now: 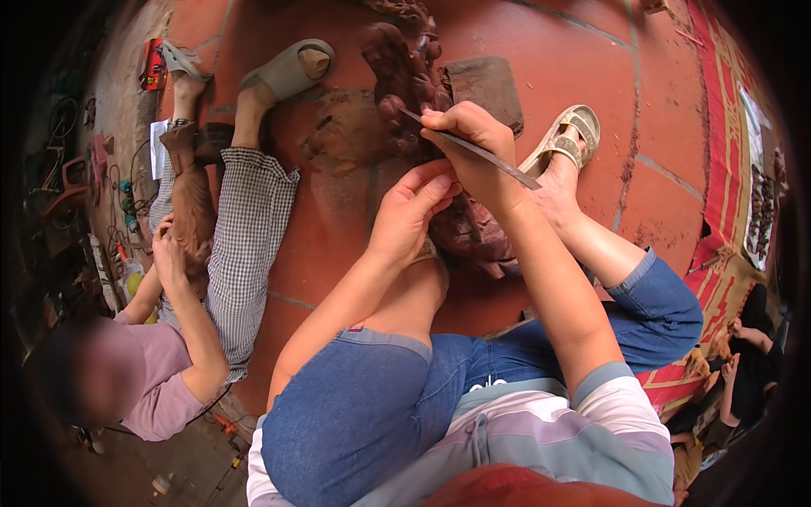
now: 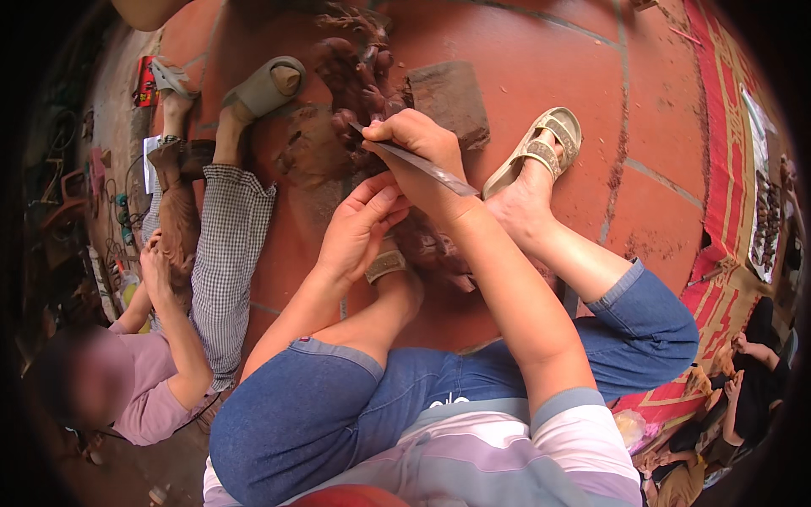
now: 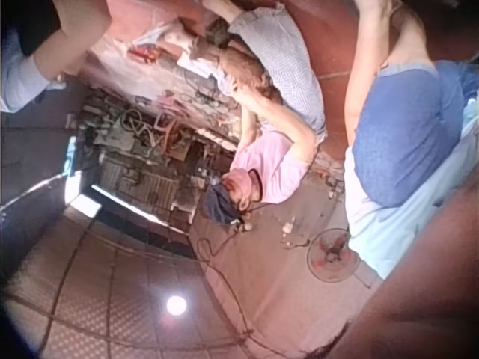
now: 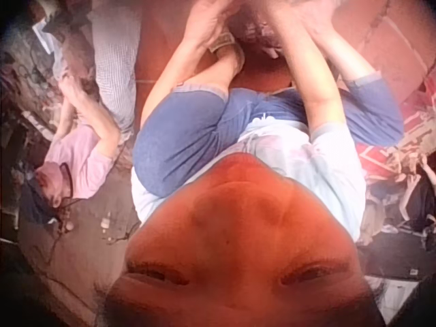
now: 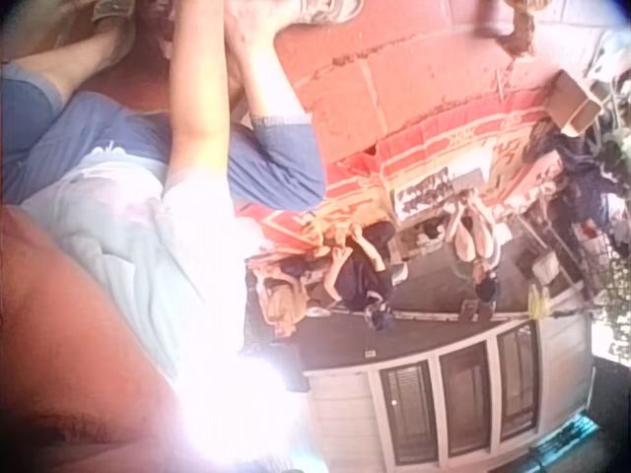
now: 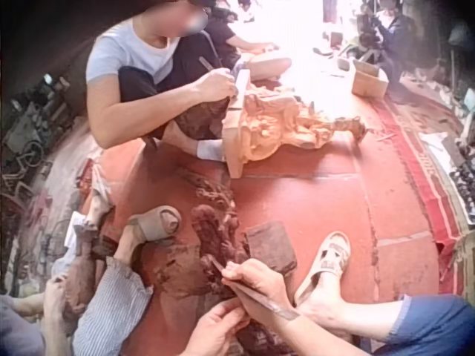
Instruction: The person sits on the floor and carves a dark wooden object using a chisel and mallet. They repeatedly strike the chisel to shape the wood, occasionally rotating the piece to access different areas.
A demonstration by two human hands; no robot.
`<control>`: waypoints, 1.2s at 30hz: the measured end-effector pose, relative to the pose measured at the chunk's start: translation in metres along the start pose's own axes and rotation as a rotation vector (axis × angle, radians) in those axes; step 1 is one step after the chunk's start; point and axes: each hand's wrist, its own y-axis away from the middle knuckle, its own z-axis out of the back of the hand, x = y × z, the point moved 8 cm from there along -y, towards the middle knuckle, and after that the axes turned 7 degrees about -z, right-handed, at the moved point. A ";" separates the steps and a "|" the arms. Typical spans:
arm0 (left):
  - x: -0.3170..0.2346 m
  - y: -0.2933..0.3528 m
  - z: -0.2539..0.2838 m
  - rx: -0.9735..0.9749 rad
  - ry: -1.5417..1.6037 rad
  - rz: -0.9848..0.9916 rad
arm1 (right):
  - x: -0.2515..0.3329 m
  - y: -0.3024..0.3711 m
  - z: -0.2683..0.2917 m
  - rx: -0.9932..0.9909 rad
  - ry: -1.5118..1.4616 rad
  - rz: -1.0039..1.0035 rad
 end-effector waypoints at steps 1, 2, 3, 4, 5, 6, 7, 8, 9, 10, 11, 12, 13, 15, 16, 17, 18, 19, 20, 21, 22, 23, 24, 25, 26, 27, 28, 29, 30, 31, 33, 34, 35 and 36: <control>-0.001 0.000 -0.001 -0.007 0.000 -0.002 | 0.001 -0.003 0.000 0.013 0.030 -0.023; -0.001 0.001 -0.001 -0.015 0.000 -0.005 | 0.004 -0.007 0.000 0.027 0.059 -0.047; -0.001 0.000 -0.001 -0.008 -0.001 -0.005 | 0.004 -0.008 0.001 0.038 0.092 -0.072; -0.001 0.000 -0.001 -0.001 -0.002 -0.005 | 0.004 -0.009 -0.001 0.012 0.050 -0.042; -0.001 -0.001 -0.001 0.005 -0.002 -0.005 | 0.006 -0.006 -0.001 0.007 0.074 0.005; 0.000 -0.001 0.000 0.005 0.004 -0.006 | 0.009 -0.003 -0.003 0.004 0.092 0.053; 0.000 -0.001 0.000 0.005 0.011 -0.008 | 0.013 -0.001 -0.004 0.001 0.110 0.101; 0.000 0.000 0.000 0.005 0.018 -0.010 | 0.009 -0.001 -0.004 0.029 0.066 0.049; 0.000 -0.001 0.000 0.004 0.012 -0.008 | 0.008 -0.003 -0.003 0.029 0.074 0.020; 0.000 -0.001 0.000 0.002 0.005 -0.006 | 0.006 -0.005 -0.002 0.029 0.081 -0.008; 0.000 -0.001 0.000 0.001 -0.001 -0.004 | 0.004 -0.007 -0.002 0.029 0.089 -0.037; 0.000 -0.001 0.000 0.003 0.008 -0.008 | 0.010 -0.006 -0.006 0.016 0.153 0.042; 0.001 -0.001 0.001 0.004 0.017 -0.012 | 0.011 -0.005 -0.007 0.038 0.154 0.041; 0.000 0.000 0.000 0.003 0.023 -0.018 | 0.014 -0.004 -0.004 0.078 0.159 0.040; 0.000 0.000 -0.001 0.000 0.020 -0.020 | 0.008 -0.007 -0.003 0.102 0.097 0.016; -0.001 0.000 -0.002 -0.003 0.016 -0.022 | 0.008 -0.009 -0.003 0.089 0.122 0.019; 0.000 0.000 -0.001 -0.002 0.011 -0.018 | 0.009 -0.011 -0.004 0.078 0.148 0.021; 0.000 -0.001 0.001 -0.002 0.006 -0.014 | 0.009 -0.011 -0.005 0.069 0.173 0.023; 0.000 0.000 0.002 -0.002 0.001 -0.011 | 0.009 -0.010 -0.005 0.079 0.182 0.043; 0.001 -0.001 0.002 0.001 0.005 -0.008 | 0.009 -0.008 -0.006 0.085 0.191 0.062; 0.001 -0.001 0.001 0.004 0.008 -0.005 | 0.009 -0.008 -0.006 0.091 0.199 0.081; 0.001 -0.001 0.000 0.006 0.012 -0.001 | 0.008 -0.008 -0.005 0.111 0.215 0.070; 0.001 -0.001 0.001 0.004 0.011 -0.004 | 0.012 -0.009 -0.004 0.133 0.229 0.061; 0.002 -0.001 0.002 0.003 0.010 -0.005 | 0.013 -0.010 -0.004 0.154 0.244 0.052; 0.002 -0.001 0.003 0.001 0.009 -0.007 | 0.012 -0.009 -0.005 0.136 0.233 0.073; 0.003 -0.001 0.002 0.010 0.022 -0.013 | 0.010 -0.008 -0.009 0.118 0.223 0.094; 0.003 -0.002 0.001 0.019 0.035 -0.018 | 0.009 -0.006 -0.009 0.100 0.213 0.114; 0.003 -0.002 0.000 0.028 0.048 -0.024 | 0.007 -0.004 -0.009 0.117 0.245 0.108; 0.002 -0.001 0.001 0.017 0.041 -0.022 | 0.009 -0.004 -0.010 0.137 0.272 0.104; 0.002 -0.001 0.002 0.007 0.033 -0.021 | 0.011 -0.003 -0.011 0.157 0.300 0.100; 0.001 0.000 0.002 0.002 0.027 -0.020 | 0.012 -0.005 -0.010 0.144 0.278 0.078; 0.001 0.000 0.001 0.007 0.027 -0.020 | 0.012 -0.006 -0.010 0.116 0.258 0.105; 0.001 -0.001 0.000 0.013 0.028 -0.020 | 0.013 -0.007 -0.010 0.088 0.239 0.132; 0.002 -0.001 0.002 0.009 0.040 -0.023 | 0.017 -0.004 -0.014 0.088 0.313 0.143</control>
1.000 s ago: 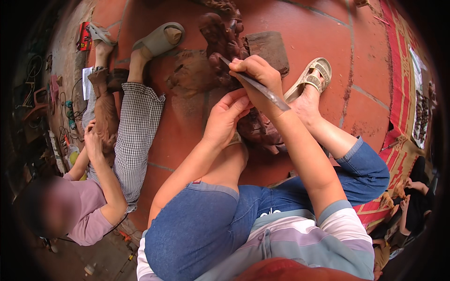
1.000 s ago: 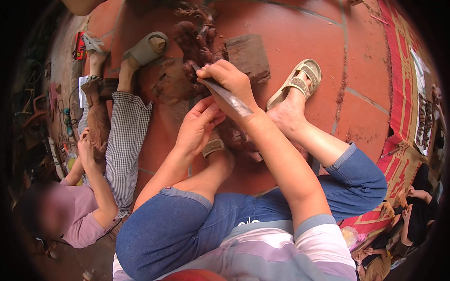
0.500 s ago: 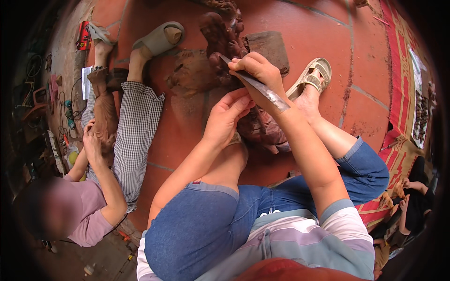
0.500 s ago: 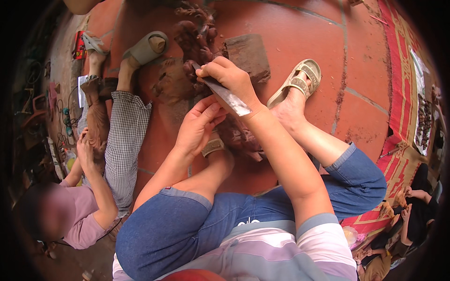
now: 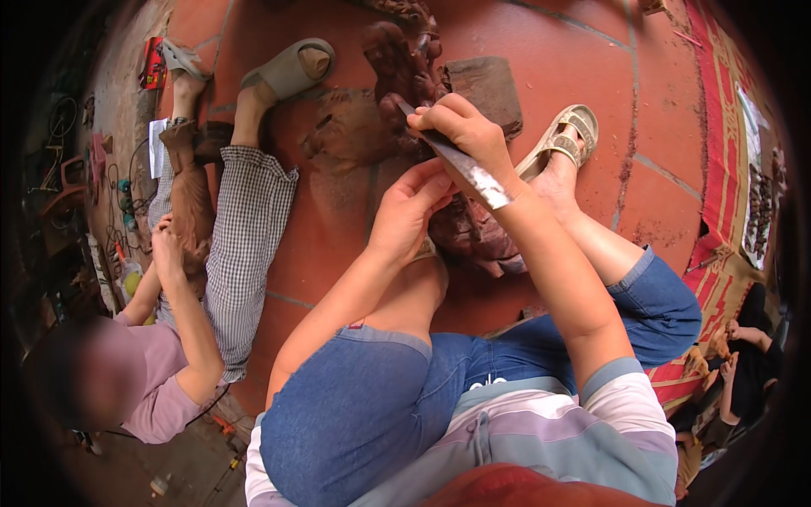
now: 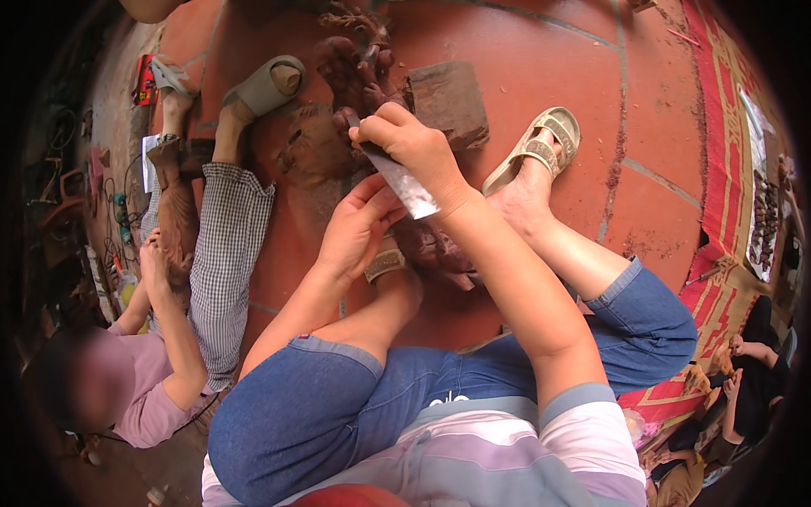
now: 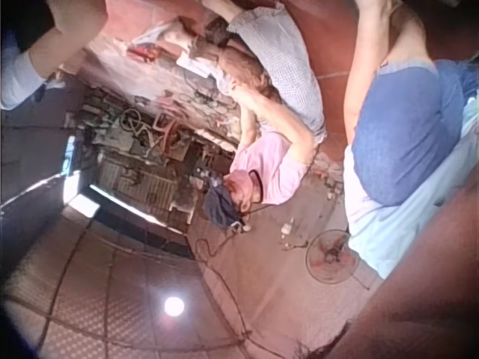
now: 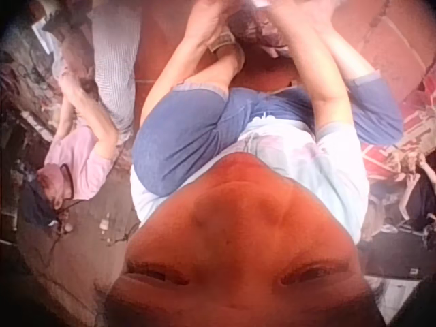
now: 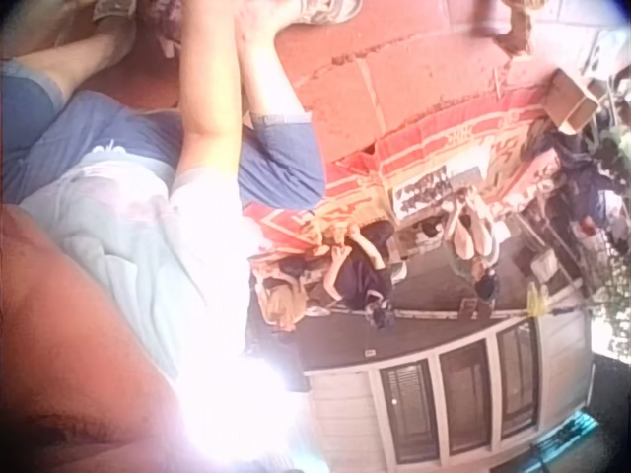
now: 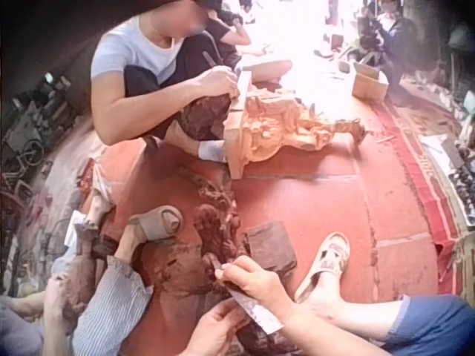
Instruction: The person sits on the floor and carves a dark wooden object using a chisel and mallet. They repeatedly strike the chisel to shape the wood, occasionally rotating the piece to access different areas.
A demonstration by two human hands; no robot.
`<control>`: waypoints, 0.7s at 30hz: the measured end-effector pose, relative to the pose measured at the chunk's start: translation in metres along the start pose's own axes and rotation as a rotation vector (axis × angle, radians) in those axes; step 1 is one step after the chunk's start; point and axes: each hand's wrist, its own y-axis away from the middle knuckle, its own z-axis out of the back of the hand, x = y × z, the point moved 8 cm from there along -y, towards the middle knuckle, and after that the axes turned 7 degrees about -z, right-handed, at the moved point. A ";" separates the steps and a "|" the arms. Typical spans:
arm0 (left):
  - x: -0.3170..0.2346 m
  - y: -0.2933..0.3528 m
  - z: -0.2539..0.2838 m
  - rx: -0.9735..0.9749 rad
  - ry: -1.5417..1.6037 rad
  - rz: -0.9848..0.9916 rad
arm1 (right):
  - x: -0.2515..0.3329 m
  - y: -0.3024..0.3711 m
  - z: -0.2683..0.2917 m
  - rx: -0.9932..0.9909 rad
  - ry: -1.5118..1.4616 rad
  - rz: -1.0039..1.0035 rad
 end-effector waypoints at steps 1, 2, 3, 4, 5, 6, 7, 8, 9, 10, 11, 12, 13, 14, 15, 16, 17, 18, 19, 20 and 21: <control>0.001 -0.001 0.001 -0.004 0.012 -0.004 | 0.002 0.000 -0.001 0.027 0.002 -0.003; 0.001 0.000 0.002 -0.008 0.024 -0.008 | 0.004 -0.001 0.000 0.055 0.003 -0.007; 0.001 0.000 0.002 -0.005 0.015 -0.004 | 0.004 -0.001 0.002 0.079 0.010 -0.009; 0.001 0.000 0.001 -0.003 0.006 0.000 | 0.002 -0.004 0.003 0.081 0.012 0.015; 0.000 0.000 0.001 -0.001 -0.003 0.004 | 0.002 -0.005 0.003 0.072 0.018 0.015; 0.001 0.000 0.001 0.002 0.004 -0.003 | 0.004 -0.005 0.001 0.065 0.024 0.014; 0.001 -0.001 0.001 0.004 0.011 -0.010 | 0.004 -0.006 0.001 0.058 0.030 0.012; 0.002 -0.001 0.001 0.007 0.017 -0.017 | 0.004 -0.005 0.001 0.084 0.033 0.011; 0.001 0.000 0.000 0.003 0.017 -0.013 | 0.004 -0.004 0.002 0.109 0.033 0.011; 0.000 0.000 -0.001 -0.002 0.016 -0.009 | 0.004 -0.003 0.001 0.134 0.034 0.011; 0.000 0.001 -0.001 -0.006 0.015 -0.005 | 0.004 -0.004 0.001 0.123 0.019 0.021; -0.001 0.001 -0.001 -0.010 0.013 -0.004 | 0.005 -0.006 0.001 0.110 0.006 0.030; -0.001 0.001 -0.001 -0.013 0.010 -0.002 | 0.005 -0.008 0.002 0.097 -0.007 0.040; -0.001 0.002 -0.001 -0.017 0.007 -0.001 | 0.005 -0.006 0.001 0.096 0.016 0.032; 0.000 0.001 0.000 -0.011 0.019 -0.005 | 0.006 -0.002 -0.001 0.096 0.037 0.026; 0.003 0.000 0.001 -0.004 0.031 -0.009 | 0.006 0.001 -0.002 0.097 0.058 0.019; 0.004 -0.001 0.002 0.002 0.044 -0.013 | 0.006 0.001 -0.002 0.113 0.053 0.022; 0.003 -0.001 0.002 0.000 0.033 -0.007 | 0.006 -0.001 0.000 0.128 0.050 0.027; 0.003 -0.001 0.001 -0.002 0.023 -0.001 | 0.006 -0.003 0.002 0.142 0.046 0.031; 0.002 -0.001 0.001 -0.004 0.013 0.006 | 0.004 -0.006 0.002 0.116 -0.012 0.041; 0.002 -0.001 0.001 -0.004 0.016 0.000 | 0.004 -0.006 0.001 0.119 0.005 0.026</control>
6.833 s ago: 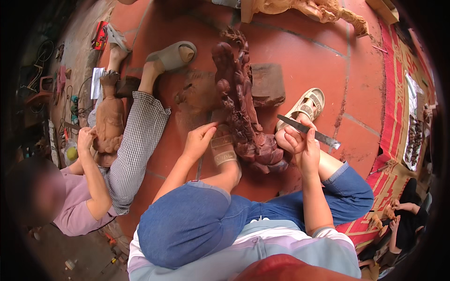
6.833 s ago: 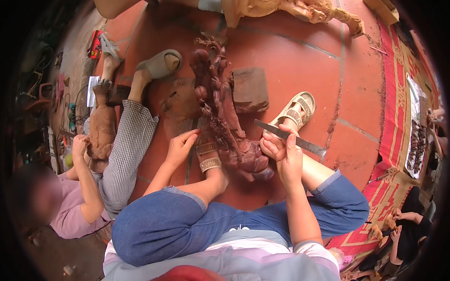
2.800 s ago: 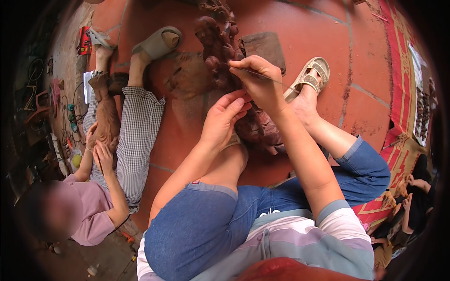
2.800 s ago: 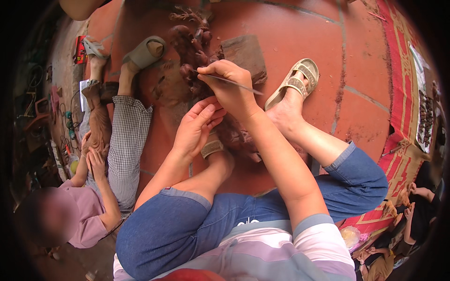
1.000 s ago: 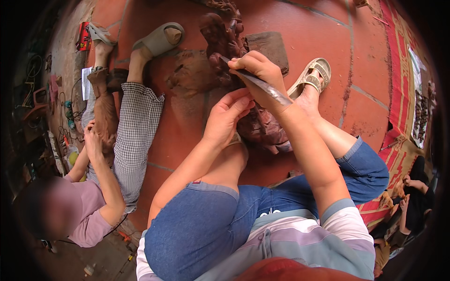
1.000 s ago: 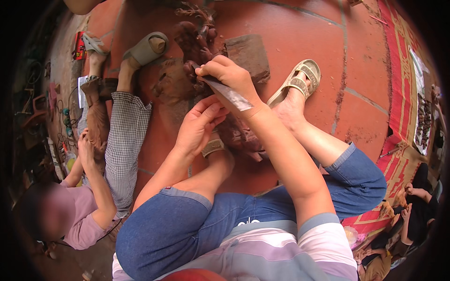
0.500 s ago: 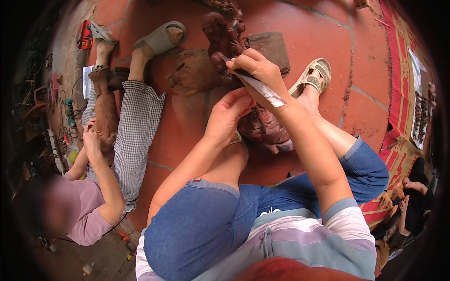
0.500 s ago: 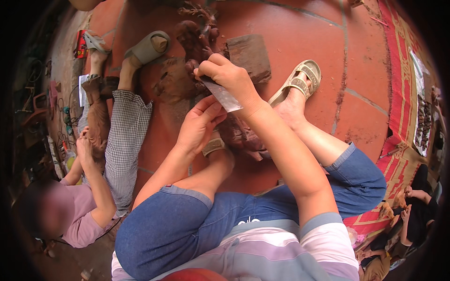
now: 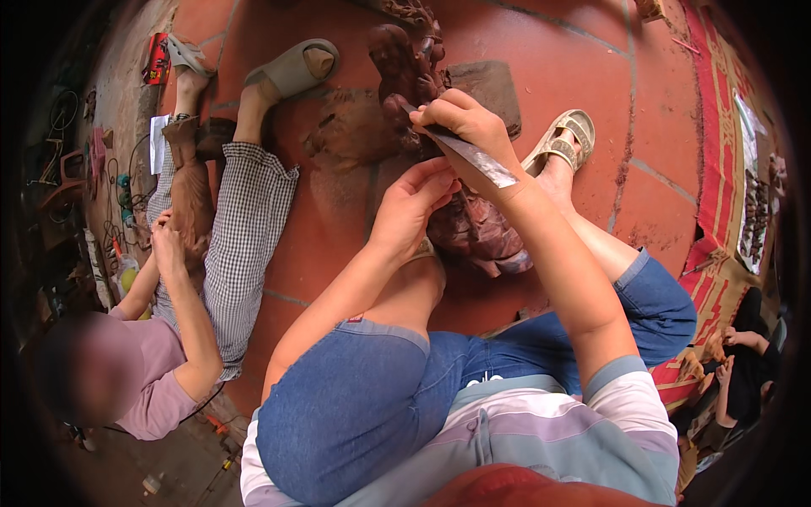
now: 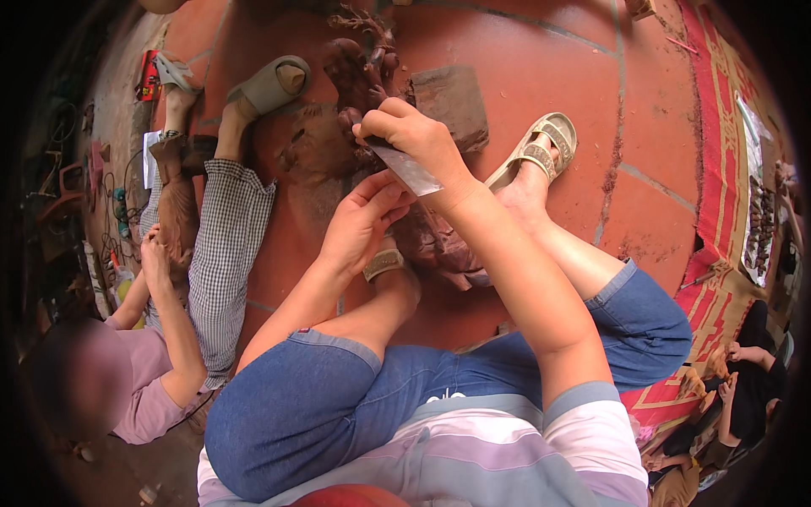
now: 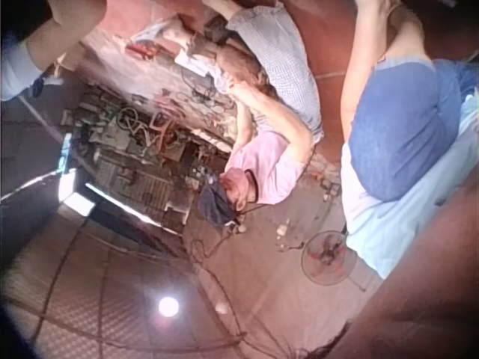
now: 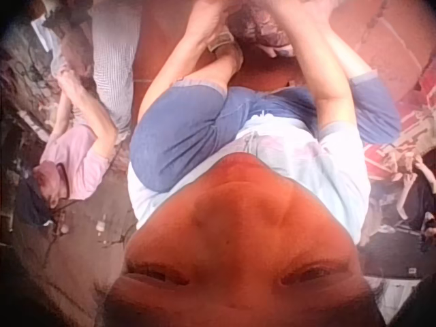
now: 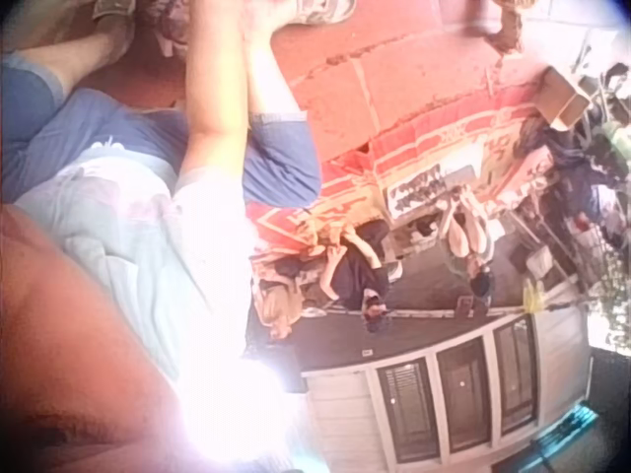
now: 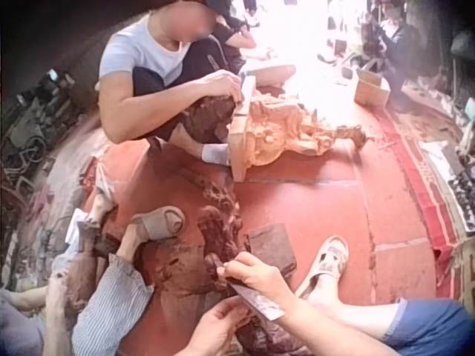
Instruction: The person sits on the floor and carves a dark wooden object using a chisel and mallet. They repeatedly strike the chisel to shape the wood, occasionally rotating the piece to access different areas.
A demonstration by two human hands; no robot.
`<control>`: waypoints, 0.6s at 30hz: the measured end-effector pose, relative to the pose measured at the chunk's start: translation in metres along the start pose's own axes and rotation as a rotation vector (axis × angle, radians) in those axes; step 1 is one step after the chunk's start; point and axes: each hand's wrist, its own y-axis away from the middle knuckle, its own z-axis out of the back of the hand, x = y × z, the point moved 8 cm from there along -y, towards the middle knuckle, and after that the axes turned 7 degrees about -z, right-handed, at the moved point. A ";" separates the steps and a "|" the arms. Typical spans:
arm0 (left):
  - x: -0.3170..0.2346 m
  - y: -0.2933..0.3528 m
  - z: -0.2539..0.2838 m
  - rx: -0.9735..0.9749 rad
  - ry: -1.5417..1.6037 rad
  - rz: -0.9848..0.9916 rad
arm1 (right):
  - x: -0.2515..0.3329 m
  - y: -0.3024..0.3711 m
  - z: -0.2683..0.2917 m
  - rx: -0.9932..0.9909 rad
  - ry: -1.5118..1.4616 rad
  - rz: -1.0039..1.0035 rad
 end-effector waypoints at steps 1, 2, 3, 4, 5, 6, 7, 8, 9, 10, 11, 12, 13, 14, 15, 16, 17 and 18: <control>0.000 -0.001 0.001 0.000 0.003 -0.005 | 0.001 0.000 -0.001 0.003 0.016 -0.015; 0.000 -0.001 0.001 0.000 0.005 -0.011 | 0.002 0.001 -0.001 0.005 0.031 -0.031; 0.000 -0.001 0.000 -0.005 0.003 -0.003 | 0.001 0.002 -0.003 0.020 0.016 -0.047; -0.001 0.000 0.000 -0.009 0.000 0.005 | 0.001 0.002 -0.001 0.027 0.006 -0.042; -0.001 0.000 -0.001 -0.013 -0.003 0.012 | 0.000 0.001 0.001 0.032 -0.004 -0.037; -0.002 0.000 -0.002 -0.015 -0.017 0.009 | -0.001 0.000 0.002 0.038 -0.015 -0.033; -0.002 0.000 -0.003 -0.018 -0.030 0.006 | -0.007 -0.002 0.002 -0.004 -0.061 -0.056; -0.002 -0.001 -0.003 -0.020 -0.043 0.003 | -0.009 -0.001 0.004 -0.030 -0.049 -0.069; -0.002 0.000 -0.002 -0.015 -0.042 0.002 | -0.009 0.002 0.003 -0.052 -0.043 -0.085; -0.002 0.000 -0.001 -0.011 -0.040 0.001 | -0.008 0.004 0.003 -0.073 -0.036 -0.100; -0.002 0.001 0.000 -0.007 -0.039 -0.001 | -0.012 0.009 0.000 -0.093 -0.082 -0.103; -0.003 0.000 -0.001 -0.004 -0.046 0.001 | -0.018 0.009 0.002 -0.104 -0.146 -0.158; -0.003 0.001 -0.003 -0.002 -0.053 0.002 | -0.024 0.009 0.004 -0.115 -0.211 -0.212; -0.004 0.000 -0.004 0.000 -0.060 0.004 | -0.029 0.009 0.005 -0.126 -0.275 -0.266; -0.003 0.001 -0.004 0.003 -0.062 0.004 | -0.033 0.010 0.006 -0.192 -0.312 -0.297; -0.003 0.001 -0.003 0.006 -0.064 0.005 | -0.033 0.011 0.003 -0.214 -0.349 -0.260; -0.003 0.001 -0.003 0.009 -0.065 0.005 | -0.035 0.015 0.000 -0.236 -0.385 -0.223; -0.003 0.001 -0.003 0.015 -0.068 0.007 | -0.035 0.017 -0.002 -0.259 -0.423 -0.187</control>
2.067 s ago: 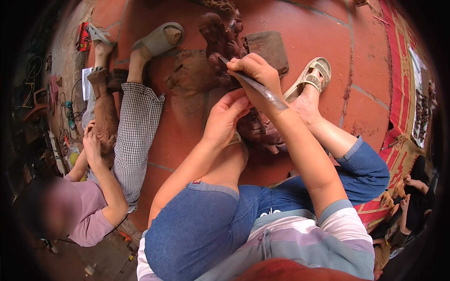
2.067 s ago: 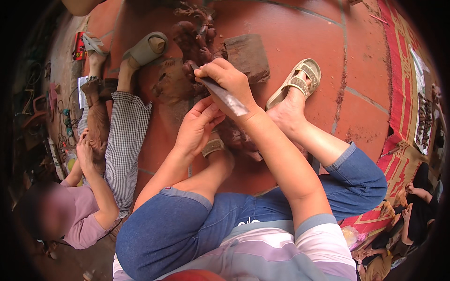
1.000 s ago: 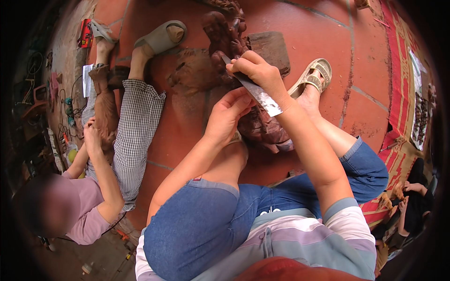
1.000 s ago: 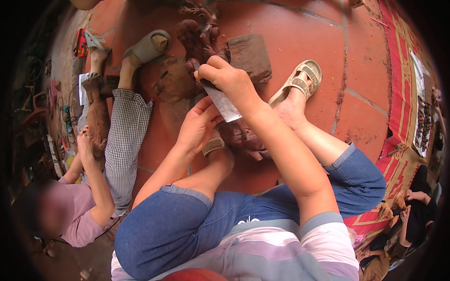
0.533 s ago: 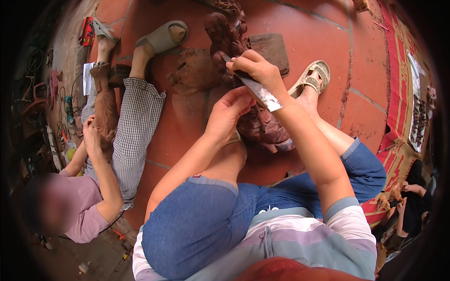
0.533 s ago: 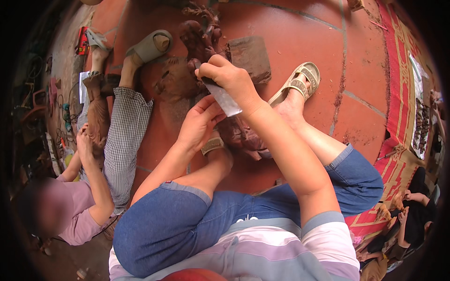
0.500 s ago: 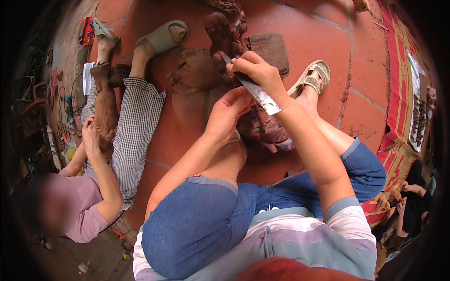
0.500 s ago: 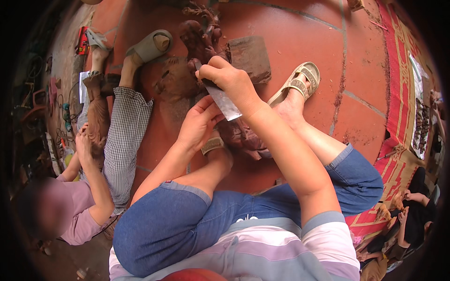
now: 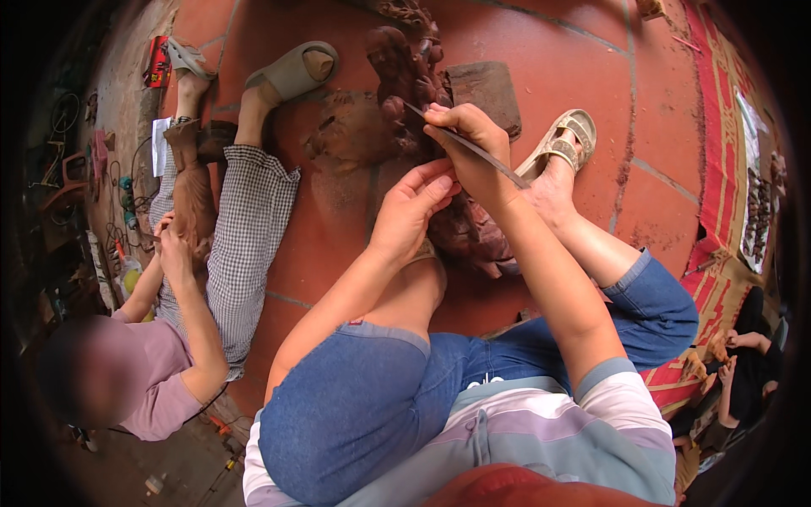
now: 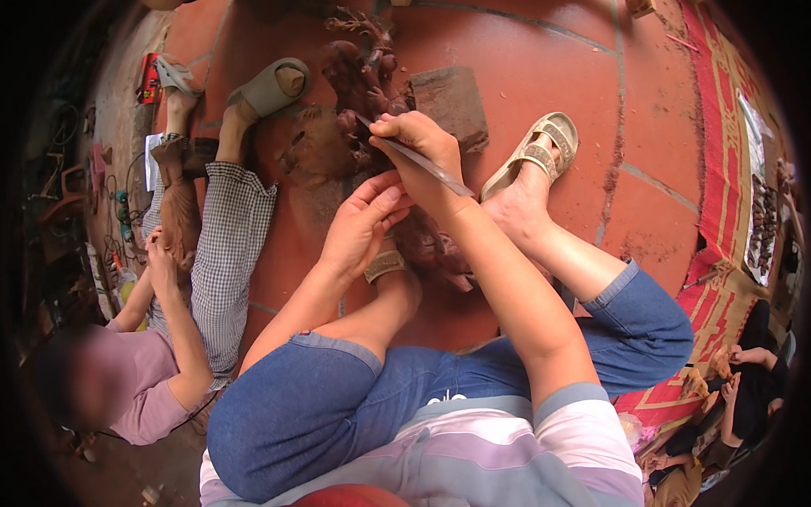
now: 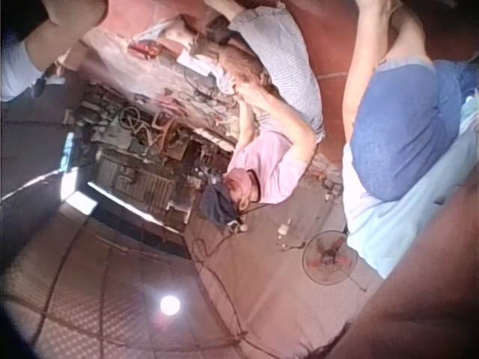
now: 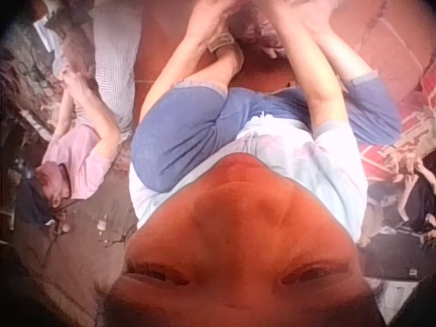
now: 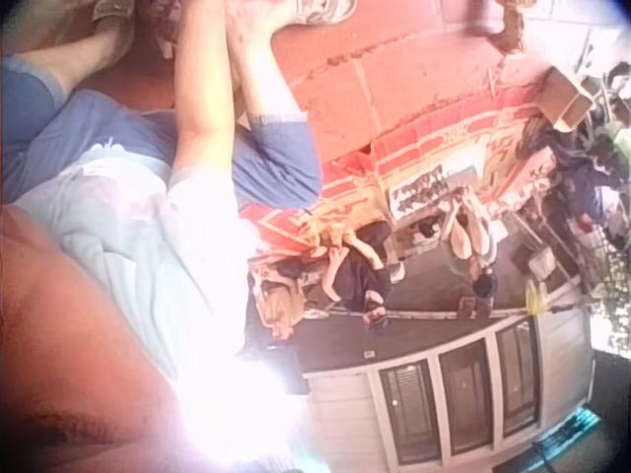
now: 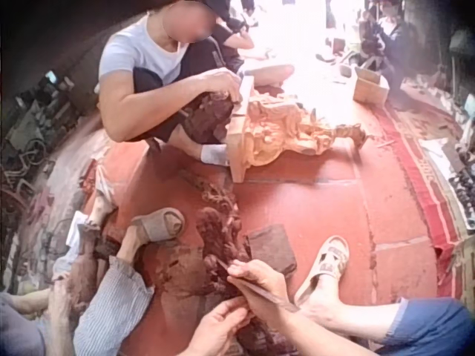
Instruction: The person sits on the floor and carves a dark wooden object using a chisel and mallet. They repeatedly strike the chisel to shape the wood, occasionally rotating the piece to access different areas.
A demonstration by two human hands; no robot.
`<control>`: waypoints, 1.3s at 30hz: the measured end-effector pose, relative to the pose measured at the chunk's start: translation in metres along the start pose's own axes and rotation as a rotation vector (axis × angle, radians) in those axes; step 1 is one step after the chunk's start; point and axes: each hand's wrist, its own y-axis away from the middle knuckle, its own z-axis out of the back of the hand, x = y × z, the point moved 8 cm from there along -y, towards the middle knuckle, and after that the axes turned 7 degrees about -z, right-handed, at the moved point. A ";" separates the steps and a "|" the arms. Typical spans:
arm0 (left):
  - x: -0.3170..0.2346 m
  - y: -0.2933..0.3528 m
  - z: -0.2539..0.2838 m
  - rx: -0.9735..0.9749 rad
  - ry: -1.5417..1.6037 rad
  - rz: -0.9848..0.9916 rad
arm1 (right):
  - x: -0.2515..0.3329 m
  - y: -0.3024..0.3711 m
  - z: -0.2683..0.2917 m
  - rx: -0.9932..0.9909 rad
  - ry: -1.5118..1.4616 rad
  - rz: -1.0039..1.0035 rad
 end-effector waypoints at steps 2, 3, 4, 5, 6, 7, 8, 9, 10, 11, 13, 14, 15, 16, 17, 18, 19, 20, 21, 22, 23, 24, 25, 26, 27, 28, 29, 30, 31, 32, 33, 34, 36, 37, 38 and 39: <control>-0.001 0.000 -0.003 0.013 -0.006 0.004 | -0.023 0.000 0.003 0.020 -0.213 -0.194; -0.002 0.000 -0.003 0.005 -0.010 0.005 | -0.028 -0.001 0.004 0.039 -0.274 -0.279; -0.003 0.001 -0.002 -0.002 -0.015 0.005 | -0.034 -0.001 0.003 0.058 -0.335 -0.364; -0.003 0.001 -0.002 -0.009 -0.019 0.006 | -0.034 -0.002 0.004 0.007 -0.327 -0.324; -0.003 0.001 -0.001 -0.009 -0.024 0.008 | -0.028 -0.002 0.002 -0.003 -0.245 -0.235; -0.002 0.001 -0.001 -0.008 -0.030 0.009 | -0.021 0.000 0.000 -0.014 -0.162 -0.146; -0.002 0.001 -0.001 -0.008 -0.035 0.011 | -0.013 0.003 0.000 -0.025 -0.079 -0.057; -0.002 0.001 -0.001 -0.008 -0.025 0.012 | -0.019 0.002 0.003 -0.036 -0.255 -0.172; -0.001 0.002 -0.001 -0.008 -0.014 0.013 | -0.025 0.000 0.003 -0.005 -0.305 -0.238; -0.001 0.002 -0.001 -0.009 -0.004 0.014 | -0.033 -0.003 0.004 0.027 -0.356 -0.303; -0.002 0.000 -0.001 -0.011 -0.008 0.015 | -0.033 -0.006 0.007 0.016 -0.341 -0.346; -0.001 0.000 -0.002 -0.012 -0.010 0.015 | -0.031 -0.005 0.008 -0.001 -0.290 -0.315; -0.002 0.000 -0.001 -0.017 -0.023 0.014 | -0.028 -0.003 0.006 -0.013 -0.243 -0.283; -0.001 0.001 -0.001 -0.021 -0.035 0.013 | -0.025 -0.002 0.005 -0.026 -0.197 -0.250; -0.002 0.001 0.000 -0.026 -0.047 0.013 | -0.028 -0.002 0.004 -0.012 -0.240 -0.283; -0.002 0.001 0.000 -0.023 -0.047 0.013 | -0.030 -0.002 0.005 0.001 -0.279 -0.316; -0.002 0.000 0.000 -0.021 -0.048 0.013 | -0.032 -0.002 0.006 0.015 -0.319 -0.348; -0.002 0.000 0.000 -0.018 -0.048 0.013 | -0.035 -0.002 0.006 0.029 -0.358 -0.381; -0.002 0.000 0.000 -0.021 -0.044 0.012 | -0.032 -0.005 0.005 -0.010 -0.384 -0.353; -0.002 0.000 0.000 -0.024 -0.041 0.011 | -0.029 -0.003 0.004 -0.017 -0.334 -0.334; -0.002 0.000 -0.001 -0.028 -0.037 0.009 | -0.026 0.001 0.004 -0.024 -0.283 -0.316; -0.001 0.000 0.000 -0.026 -0.038 0.013 | -0.023 0.003 0.004 -0.029 -0.234 -0.294; 0.000 0.001 0.000 -0.025 -0.038 0.016 | -0.026 0.003 0.005 -0.033 -0.309 -0.326; 0.000 0.001 0.001 -0.023 -0.038 0.020 | -0.029 0.002 0.005 -0.019 -0.330 -0.348; 0.000 0.001 0.000 -0.024 -0.041 0.020 | -0.032 -0.001 0.008 -0.004 -0.351 -0.372; -0.001 0.001 0.000 -0.025 -0.044 0.019 | -0.036 -0.003 0.008 0.010 -0.371 -0.396; -0.002 0.000 -0.001 -0.025 -0.047 0.019 | -0.033 -0.006 0.009 -0.049 -0.323 -0.330; -0.001 0.001 0.001 -0.028 -0.044 0.019 | -0.029 -0.005 0.005 -0.066 -0.236 -0.302; 0.001 0.001 0.003 -0.031 -0.042 0.018 | -0.022 -0.001 0.002 -0.083 -0.148 -0.273; 0.001 0.001 0.005 -0.034 -0.039 0.018 | -0.016 0.002 0.000 -0.101 -0.061 -0.243; 0.001 0.001 0.003 -0.034 -0.036 0.016 | -0.015 0.006 0.001 -0.100 -0.121 -0.247; -0.001 0.001 0.001 -0.034 -0.033 0.015 | -0.021 0.005 0.003 -0.080 -0.185 -0.304; -0.001 0.001 -0.001 -0.025 -0.029 0.015 | -0.035 0.005 0.008 -0.045 -0.315 -0.421; -0.001 0.000 0.000 -0.015 -0.027 0.017 | -0.032 -0.001 0.011 -0.094 -0.264 -0.341; 0.000 0.000 -0.001 -0.004 -0.026 0.019 | -0.031 0.001 0.011 -0.120 -0.214 -0.315; 0.000 0.000 0.000 -0.007 -0.022 0.014 | -0.026 0.000 0.008 -0.146 -0.169 -0.286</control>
